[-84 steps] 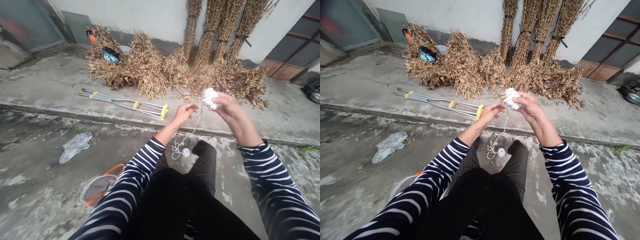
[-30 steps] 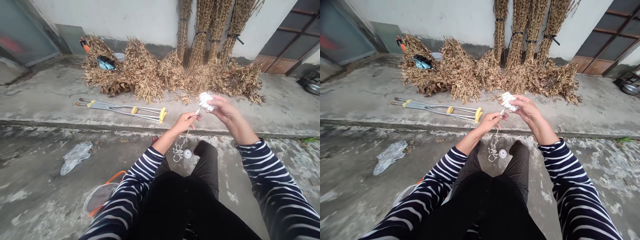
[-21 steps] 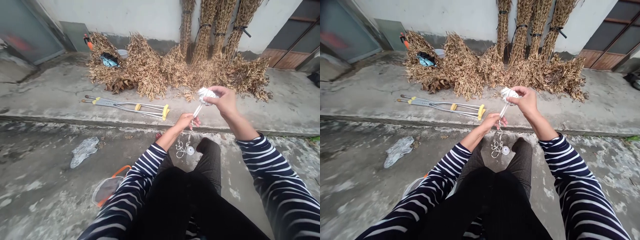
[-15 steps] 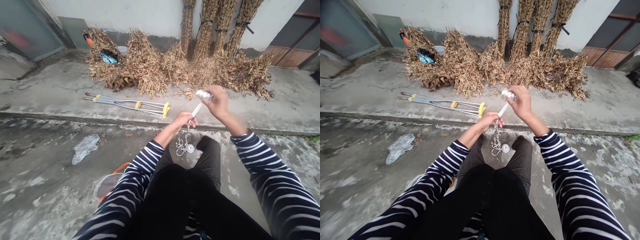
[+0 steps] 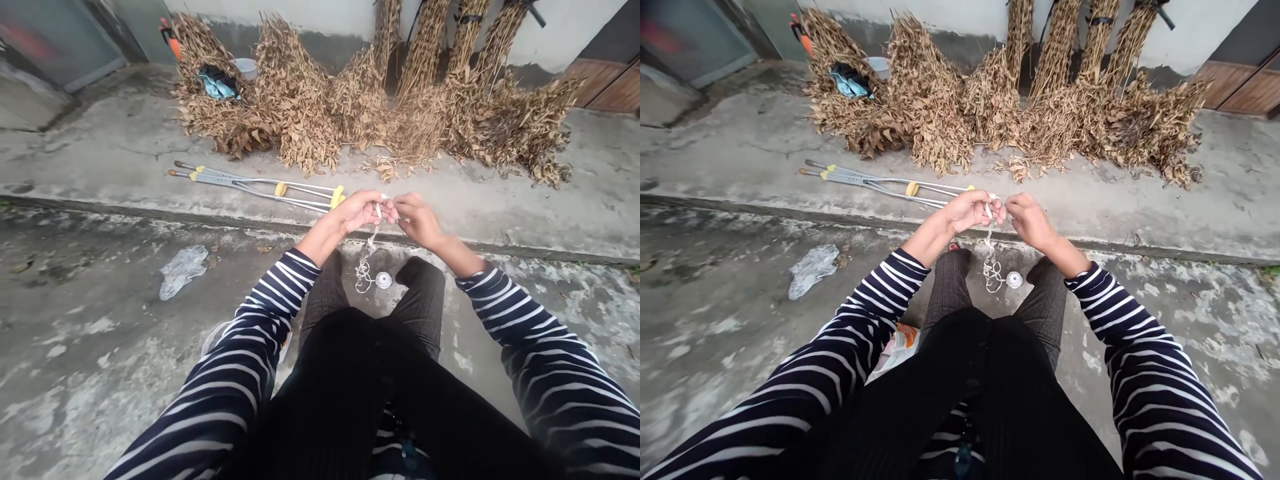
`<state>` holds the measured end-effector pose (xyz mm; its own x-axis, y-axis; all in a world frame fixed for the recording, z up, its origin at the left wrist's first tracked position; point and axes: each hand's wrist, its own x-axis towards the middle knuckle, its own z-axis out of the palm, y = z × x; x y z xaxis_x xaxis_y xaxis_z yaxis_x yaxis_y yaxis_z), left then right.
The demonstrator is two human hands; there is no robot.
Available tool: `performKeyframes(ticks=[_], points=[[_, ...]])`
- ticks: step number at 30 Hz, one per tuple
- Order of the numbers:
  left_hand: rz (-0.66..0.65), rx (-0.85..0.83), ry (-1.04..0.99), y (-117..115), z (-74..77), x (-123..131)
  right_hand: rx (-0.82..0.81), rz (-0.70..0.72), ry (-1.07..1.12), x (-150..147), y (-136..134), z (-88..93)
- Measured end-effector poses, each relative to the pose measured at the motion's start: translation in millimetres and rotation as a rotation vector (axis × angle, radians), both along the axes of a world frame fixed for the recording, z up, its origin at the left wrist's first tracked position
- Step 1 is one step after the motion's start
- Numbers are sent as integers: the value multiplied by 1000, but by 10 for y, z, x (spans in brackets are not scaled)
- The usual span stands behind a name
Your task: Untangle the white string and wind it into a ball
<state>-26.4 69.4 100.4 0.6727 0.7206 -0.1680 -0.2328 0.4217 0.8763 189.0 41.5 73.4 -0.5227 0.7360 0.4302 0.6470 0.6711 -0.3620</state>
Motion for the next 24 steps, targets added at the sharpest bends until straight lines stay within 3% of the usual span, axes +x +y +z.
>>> performKeyframes(ticks=[5,9,15,20,24], points=[[202,-107,5,18,-33,37,-237,-90,176,-11,-116,-58],[257,-151,14,23,-78,33,-453,-136,296,-21,-208,-28],[305,-185,19,84,-136,54,-534,-84,408,-109,-385,42],[245,-112,165,213,-408,56,-744,-51,652,-160,-473,101],[243,70,515,258,-715,38,-791,-114,886,-139,-493,193]])
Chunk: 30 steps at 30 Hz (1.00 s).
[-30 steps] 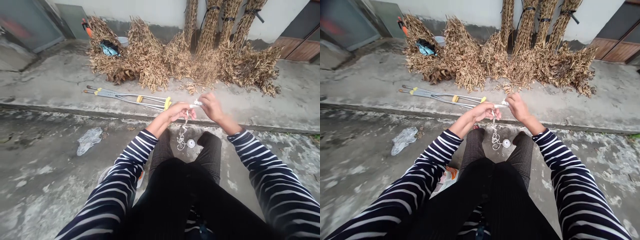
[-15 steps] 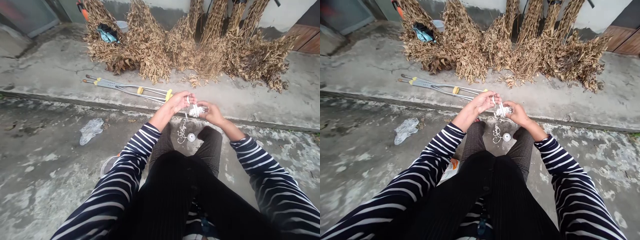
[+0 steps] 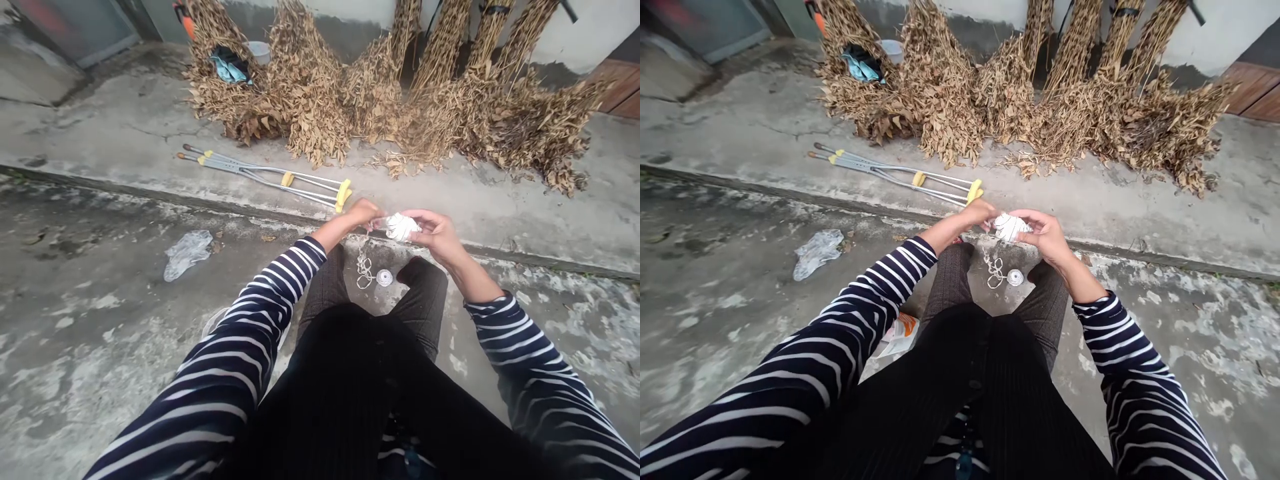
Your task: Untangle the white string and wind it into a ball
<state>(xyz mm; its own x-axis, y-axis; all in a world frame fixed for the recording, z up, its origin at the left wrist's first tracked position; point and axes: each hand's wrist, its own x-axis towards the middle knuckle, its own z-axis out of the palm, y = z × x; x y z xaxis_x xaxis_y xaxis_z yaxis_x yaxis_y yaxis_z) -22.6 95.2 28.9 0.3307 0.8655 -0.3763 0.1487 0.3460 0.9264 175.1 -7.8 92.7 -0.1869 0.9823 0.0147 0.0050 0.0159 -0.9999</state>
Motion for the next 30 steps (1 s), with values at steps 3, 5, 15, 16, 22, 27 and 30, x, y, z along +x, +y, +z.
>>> performKeyframes(ticks=[3,5,15,16,22,27,30], points=[[126,190,28,-117,-94,35,-60,-72,75,25,14,27],[138,252,-148,-272,-63,92,-127,-78,98,38,34,20],[129,168,-475,-647,204,385,-222,-59,161,119,130,95],[121,181,-456,-632,209,387,-236,-47,157,134,138,112],[-32,324,-381,-584,291,356,-310,-76,174,195,206,205],[-25,377,-243,-522,320,342,-299,-63,184,165,214,315],[-17,361,-226,-501,301,347,-284,-35,185,139,189,396]])
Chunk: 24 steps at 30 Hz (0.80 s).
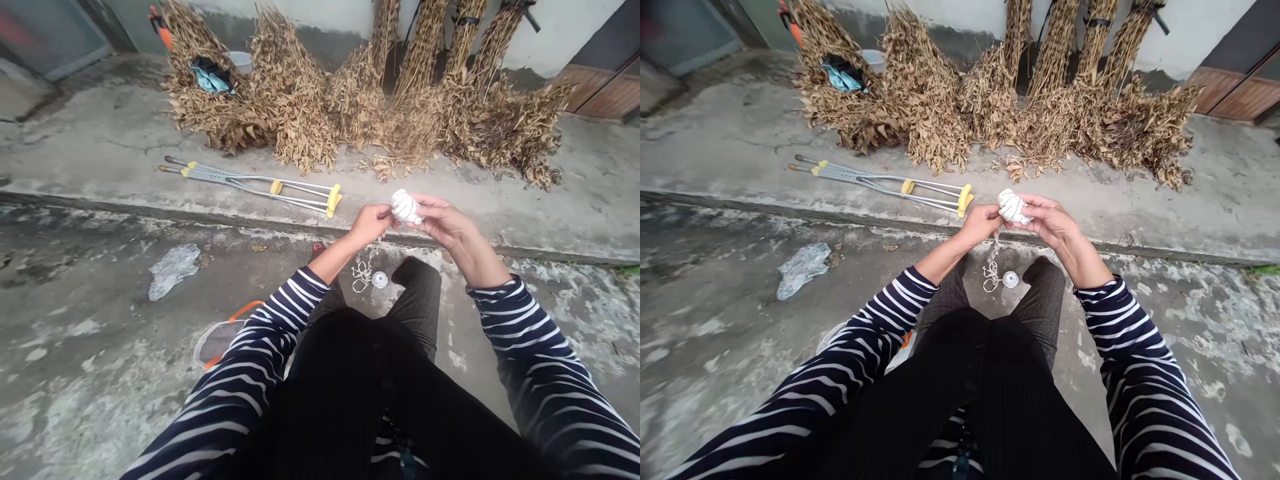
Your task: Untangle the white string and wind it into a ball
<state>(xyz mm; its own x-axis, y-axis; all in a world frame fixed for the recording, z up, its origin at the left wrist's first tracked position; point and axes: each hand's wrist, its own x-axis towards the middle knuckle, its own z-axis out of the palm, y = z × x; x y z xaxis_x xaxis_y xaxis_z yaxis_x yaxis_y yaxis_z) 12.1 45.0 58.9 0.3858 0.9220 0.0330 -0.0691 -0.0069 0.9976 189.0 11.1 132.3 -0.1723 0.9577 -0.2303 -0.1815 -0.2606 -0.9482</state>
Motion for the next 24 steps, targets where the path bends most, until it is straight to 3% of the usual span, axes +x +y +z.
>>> performKeyframes(ticks=[5,13,16,20,24], points=[[23,-115,-138,-6,-43,36,68,23,12,-52,-32,65],[186,-218,-191,177,-102,250,165,-27,-63,-205,16,68],[114,-233,-225,163,-113,278,259,-104,-99,-168,66,203],[-93,-259,-244,-25,-109,127,409,-191,-168,-4,150,399],[-187,-193,-275,-180,-7,-94,372,-228,-170,150,231,404]])
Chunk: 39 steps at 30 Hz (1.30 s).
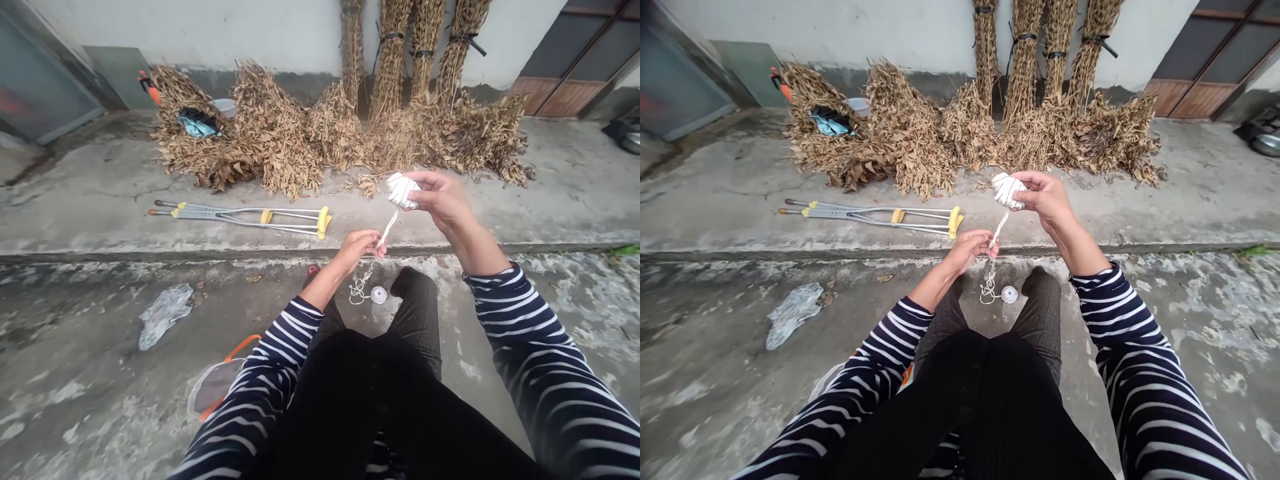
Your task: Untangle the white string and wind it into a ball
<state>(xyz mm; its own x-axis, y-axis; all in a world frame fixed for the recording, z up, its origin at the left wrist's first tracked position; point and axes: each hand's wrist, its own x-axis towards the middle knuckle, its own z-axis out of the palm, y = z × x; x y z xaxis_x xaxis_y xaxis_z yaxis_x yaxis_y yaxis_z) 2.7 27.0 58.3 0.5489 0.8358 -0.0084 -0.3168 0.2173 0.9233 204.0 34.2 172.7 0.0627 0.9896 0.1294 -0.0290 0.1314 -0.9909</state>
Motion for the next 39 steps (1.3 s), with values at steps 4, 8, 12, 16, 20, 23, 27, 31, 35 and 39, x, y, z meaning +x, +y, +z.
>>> performKeyframes(ticks=[4,8,12,16,20,23,27,31,35,39], points=[[-1,57,102,-51,89,-80,-106,42,131,49,36,-116],[3,49,102,-11,-3,-76,-178,133,229,49,11,-167],[163,52,240,154,-89,-41,-241,200,262,21,-54,-176],[355,205,199,247,38,78,-259,242,265,-38,-96,-190],[305,234,-18,169,219,250,-234,225,219,-107,-93,-183],[399,225,54,113,288,326,-204,174,172,-143,-89,-166],[492,344,297,102,335,316,-205,141,114,-169,-118,-128],[496,418,438,126,338,297,-212,104,116,-214,-157,-75],[438,368,346,132,277,305,-190,49,120,-261,-153,-25],[295,173,177,93,233,279,-123,-5,43,-260,-122,-9]])
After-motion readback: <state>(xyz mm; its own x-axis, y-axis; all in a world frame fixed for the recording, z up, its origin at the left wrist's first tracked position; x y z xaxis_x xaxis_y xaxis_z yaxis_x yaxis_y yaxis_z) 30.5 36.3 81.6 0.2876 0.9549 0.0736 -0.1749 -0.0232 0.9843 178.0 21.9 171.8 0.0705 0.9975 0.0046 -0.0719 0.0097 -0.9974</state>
